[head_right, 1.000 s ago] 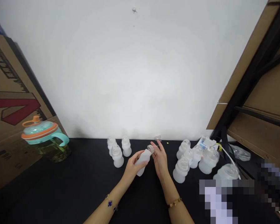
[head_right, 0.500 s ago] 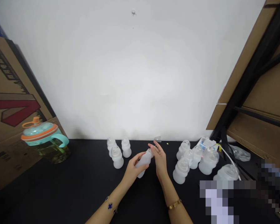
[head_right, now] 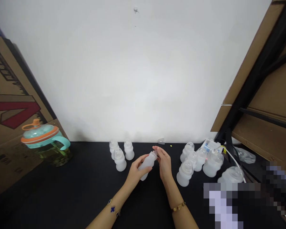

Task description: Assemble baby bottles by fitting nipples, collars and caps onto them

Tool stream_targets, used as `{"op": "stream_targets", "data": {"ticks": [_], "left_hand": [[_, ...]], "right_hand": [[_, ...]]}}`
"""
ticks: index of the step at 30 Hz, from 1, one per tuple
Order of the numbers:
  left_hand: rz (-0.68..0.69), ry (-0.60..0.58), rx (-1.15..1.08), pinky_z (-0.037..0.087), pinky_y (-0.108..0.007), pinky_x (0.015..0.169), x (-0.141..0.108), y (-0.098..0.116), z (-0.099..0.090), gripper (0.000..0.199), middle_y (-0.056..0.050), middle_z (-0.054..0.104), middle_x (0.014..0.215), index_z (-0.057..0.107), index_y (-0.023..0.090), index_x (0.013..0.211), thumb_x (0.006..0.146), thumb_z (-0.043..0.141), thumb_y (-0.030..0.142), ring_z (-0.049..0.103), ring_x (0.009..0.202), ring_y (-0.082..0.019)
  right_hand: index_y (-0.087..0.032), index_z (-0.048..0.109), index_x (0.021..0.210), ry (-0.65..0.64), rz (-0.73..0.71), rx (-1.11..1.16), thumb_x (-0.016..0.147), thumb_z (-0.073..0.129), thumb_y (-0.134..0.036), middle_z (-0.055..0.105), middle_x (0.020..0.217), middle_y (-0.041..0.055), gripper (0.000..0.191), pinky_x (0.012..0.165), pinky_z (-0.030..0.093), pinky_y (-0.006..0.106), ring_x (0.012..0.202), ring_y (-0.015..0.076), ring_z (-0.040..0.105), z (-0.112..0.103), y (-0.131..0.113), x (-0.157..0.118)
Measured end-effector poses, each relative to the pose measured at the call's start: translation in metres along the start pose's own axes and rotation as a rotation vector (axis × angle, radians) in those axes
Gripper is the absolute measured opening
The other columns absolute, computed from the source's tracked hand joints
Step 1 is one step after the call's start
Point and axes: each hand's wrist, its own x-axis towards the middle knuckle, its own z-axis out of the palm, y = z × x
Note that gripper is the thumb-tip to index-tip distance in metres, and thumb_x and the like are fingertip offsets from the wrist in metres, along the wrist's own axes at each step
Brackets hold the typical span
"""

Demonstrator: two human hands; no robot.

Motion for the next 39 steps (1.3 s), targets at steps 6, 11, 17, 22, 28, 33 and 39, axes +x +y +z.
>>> {"op": "stream_targets", "data": {"ticks": [6, 11, 17, 22, 28, 33, 39], "left_hand": [[-0.017, -0.009, 0.033, 0.051, -0.033, 0.082, 0.0, -0.001, 0.001, 0.058, -0.009, 0.072, 0.111, 0.068, 0.018, 0.119, 0.064, 0.083, 0.024, 0.066, 0.091, -0.025], [-0.026, -0.018, 0.042, 0.05, -0.03, 0.077, -0.002, 0.004, 0.002, 0.059, -0.009, 0.07, 0.113, 0.068, 0.018, 0.12, 0.063, 0.082, 0.025, 0.064, 0.085, -0.022], [-0.03, -0.017, 0.067, 0.049, -0.029, 0.075, -0.003, 0.007, 0.002, 0.057, -0.01, 0.07, 0.113, 0.069, 0.018, 0.119, 0.064, 0.082, 0.024, 0.063, 0.082, -0.021], [-0.019, -0.032, 0.059, 0.048, -0.03, 0.075, -0.003, 0.006, 0.002, 0.057, -0.01, 0.071, 0.113, 0.068, 0.018, 0.12, 0.064, 0.081, 0.022, 0.063, 0.082, -0.021], [0.012, -0.033, 0.038, 0.048, -0.031, 0.078, -0.004, 0.006, 0.001, 0.055, -0.01, 0.071, 0.114, 0.07, 0.019, 0.117, 0.063, 0.083, 0.021, 0.064, 0.087, -0.023], [0.01, -0.049, 0.068, 0.049, -0.032, 0.081, -0.005, 0.008, 0.002, 0.056, -0.01, 0.071, 0.115, 0.069, 0.019, 0.118, 0.064, 0.082, 0.021, 0.064, 0.089, -0.023], [0.014, -0.057, 0.094, 0.049, -0.033, 0.085, -0.006, 0.013, 0.003, 0.054, -0.009, 0.071, 0.116, 0.069, 0.019, 0.118, 0.065, 0.081, 0.021, 0.064, 0.095, -0.025]], "right_hand": [[-0.02, 0.078, 0.086, 0.037, -0.003, -0.002, 0.068, 0.081, -0.048, 0.072, 0.106, 0.0073, 0.034, 0.067, 0.05, 0.028, 0.088, 0.021, 0.061, -0.002, 0.001, 0.001], [-0.019, 0.075, 0.074, 0.047, -0.007, 0.022, 0.064, 0.085, -0.047, 0.07, 0.088, 0.0047, 0.031, 0.062, 0.048, 0.026, 0.076, 0.0167, 0.058, -0.003, 0.001, 0.002], [-0.02, 0.069, 0.064, 0.052, 0.012, 0.073, 0.062, 0.087, -0.044, 0.066, 0.08, 0.0011, 0.031, 0.06, 0.046, 0.025, 0.07, 0.013, 0.053, 0.0, -0.002, 0.001], [-0.019, 0.065, 0.061, 0.065, 0.02, 0.082, 0.062, 0.088, -0.044, 0.063, 0.074, -0.0003, 0.034, 0.058, 0.044, 0.025, 0.066, 0.0123, 0.051, 0.0, -0.001, 0.002], [-0.02, 0.061, 0.059, 0.074, 0.028, 0.081, 0.062, 0.088, -0.044, 0.061, 0.068, -0.0018, 0.036, 0.056, 0.041, 0.026, 0.063, 0.0123, 0.051, -0.002, 0.0, 0.002], [-0.02, 0.051, 0.054, 0.068, 0.029, 0.096, 0.061, 0.088, -0.044, 0.056, 0.063, -0.0034, 0.045, 0.055, 0.039, 0.026, 0.06, 0.0114, 0.049, -0.002, 0.002, 0.003], [-0.021, 0.047, 0.053, 0.064, 0.022, 0.106, 0.062, 0.088, -0.045, 0.052, 0.059, -0.0048, 0.048, 0.054, 0.036, 0.026, 0.057, 0.0105, 0.045, -0.003, 0.003, 0.005]]}}
